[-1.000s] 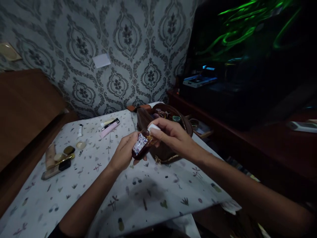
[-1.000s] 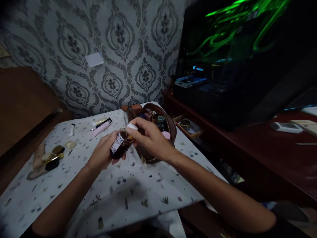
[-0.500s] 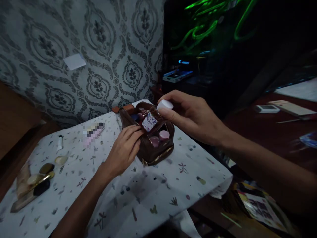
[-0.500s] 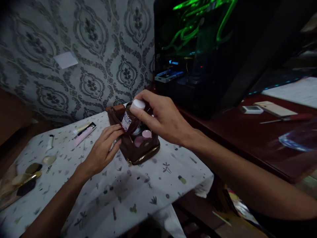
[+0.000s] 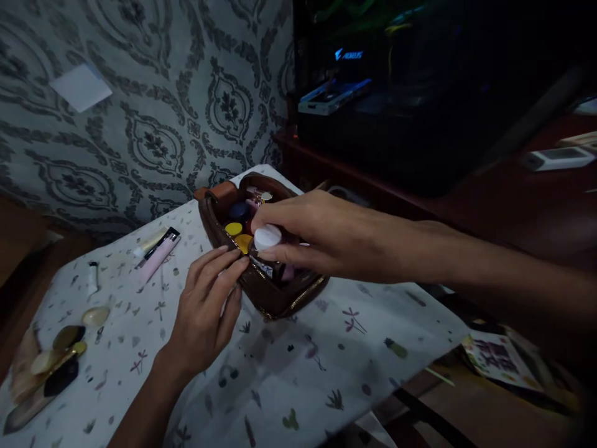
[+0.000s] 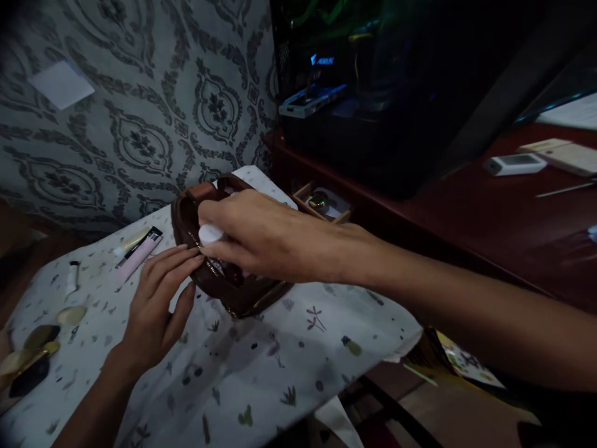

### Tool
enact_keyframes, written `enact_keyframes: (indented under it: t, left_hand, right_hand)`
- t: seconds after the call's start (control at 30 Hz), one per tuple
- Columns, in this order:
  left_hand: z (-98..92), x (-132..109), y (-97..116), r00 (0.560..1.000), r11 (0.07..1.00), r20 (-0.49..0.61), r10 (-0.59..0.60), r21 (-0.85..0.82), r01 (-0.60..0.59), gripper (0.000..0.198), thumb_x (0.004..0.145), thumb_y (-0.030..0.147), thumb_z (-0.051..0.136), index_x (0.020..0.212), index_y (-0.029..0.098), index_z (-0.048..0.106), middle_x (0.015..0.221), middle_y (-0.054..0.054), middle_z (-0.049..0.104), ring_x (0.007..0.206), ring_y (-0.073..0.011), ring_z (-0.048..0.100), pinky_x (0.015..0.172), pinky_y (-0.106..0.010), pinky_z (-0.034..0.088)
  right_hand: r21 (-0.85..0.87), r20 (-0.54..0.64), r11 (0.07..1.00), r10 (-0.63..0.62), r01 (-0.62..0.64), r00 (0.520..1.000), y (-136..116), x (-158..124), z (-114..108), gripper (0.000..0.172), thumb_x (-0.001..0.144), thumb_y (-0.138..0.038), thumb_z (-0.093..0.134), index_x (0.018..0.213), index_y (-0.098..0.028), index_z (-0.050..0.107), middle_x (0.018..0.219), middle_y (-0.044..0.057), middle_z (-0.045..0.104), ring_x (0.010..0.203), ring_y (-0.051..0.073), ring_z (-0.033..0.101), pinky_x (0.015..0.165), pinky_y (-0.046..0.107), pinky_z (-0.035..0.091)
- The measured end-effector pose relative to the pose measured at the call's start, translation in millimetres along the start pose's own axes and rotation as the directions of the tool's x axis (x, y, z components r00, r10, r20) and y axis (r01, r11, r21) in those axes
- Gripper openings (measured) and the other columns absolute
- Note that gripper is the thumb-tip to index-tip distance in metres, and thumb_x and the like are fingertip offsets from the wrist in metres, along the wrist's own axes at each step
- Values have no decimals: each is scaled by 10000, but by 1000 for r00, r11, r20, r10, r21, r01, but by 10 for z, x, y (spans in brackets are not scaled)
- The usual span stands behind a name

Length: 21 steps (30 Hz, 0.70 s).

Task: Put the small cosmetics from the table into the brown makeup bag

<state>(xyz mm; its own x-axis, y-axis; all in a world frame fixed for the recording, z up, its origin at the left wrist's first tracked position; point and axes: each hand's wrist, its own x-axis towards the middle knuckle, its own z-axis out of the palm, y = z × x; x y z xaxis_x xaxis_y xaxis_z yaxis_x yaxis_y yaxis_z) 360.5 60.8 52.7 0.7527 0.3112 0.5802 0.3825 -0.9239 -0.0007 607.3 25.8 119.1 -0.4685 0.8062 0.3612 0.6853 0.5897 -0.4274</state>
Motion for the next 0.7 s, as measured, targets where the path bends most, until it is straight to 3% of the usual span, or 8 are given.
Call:
enact_keyframes:
  t: [0.27, 0.5, 0.6, 0.7]
  left_hand:
    - [52, -3, 19, 999, 999, -3, -38, 0, 38, 475, 939, 80, 516, 1402, 180, 487, 1326, -143, 603, 1337, -292, 498, 1092, -477, 443]
    - [89, -21, 28, 1000, 1000, -1, -29, 10, 29, 476, 916, 35, 516, 1384, 124, 492, 1320, -168, 587, 1373, -282, 459, 1129, -438, 407]
    - [100, -39, 27, 999, 999, 8, -33, 6, 33, 493, 912, 34, 519, 1395, 125, 480, 1331, -168, 577, 1391, -282, 440, 1140, -432, 397]
    - [111, -48, 29, 999, 999, 2, -51, -2, 51, 515, 909, 38, 524, 1410, 143, 472, 1340, -159, 573, 1392, -287, 440, 1143, -446, 397]
  right_hand:
    - [97, 236, 993, -88, 67, 968, 195, 129, -60, 61, 908, -172, 617, 958, -197, 641, 818, -4, 637, 746, 131, 555, 661, 263, 356]
    - [46, 264, 970, -242, 238, 934, 323, 197, -50, 123, 845, -85, 640, 830, -207, 636, 854, -25, 655, 791, 128, 566, 674, 282, 359]
    - [46, 275, 980, -197, 191, 941, 372, 199, -44, 123, 850, -96, 633, 834, -217, 627, 871, -25, 662, 775, 131, 569, 661, 287, 368]
    - [87, 244, 993, -95, 75, 965, 383, 204, -24, 93, 840, -158, 679, 815, -236, 633, 758, -28, 645, 703, 137, 566, 621, 295, 368]
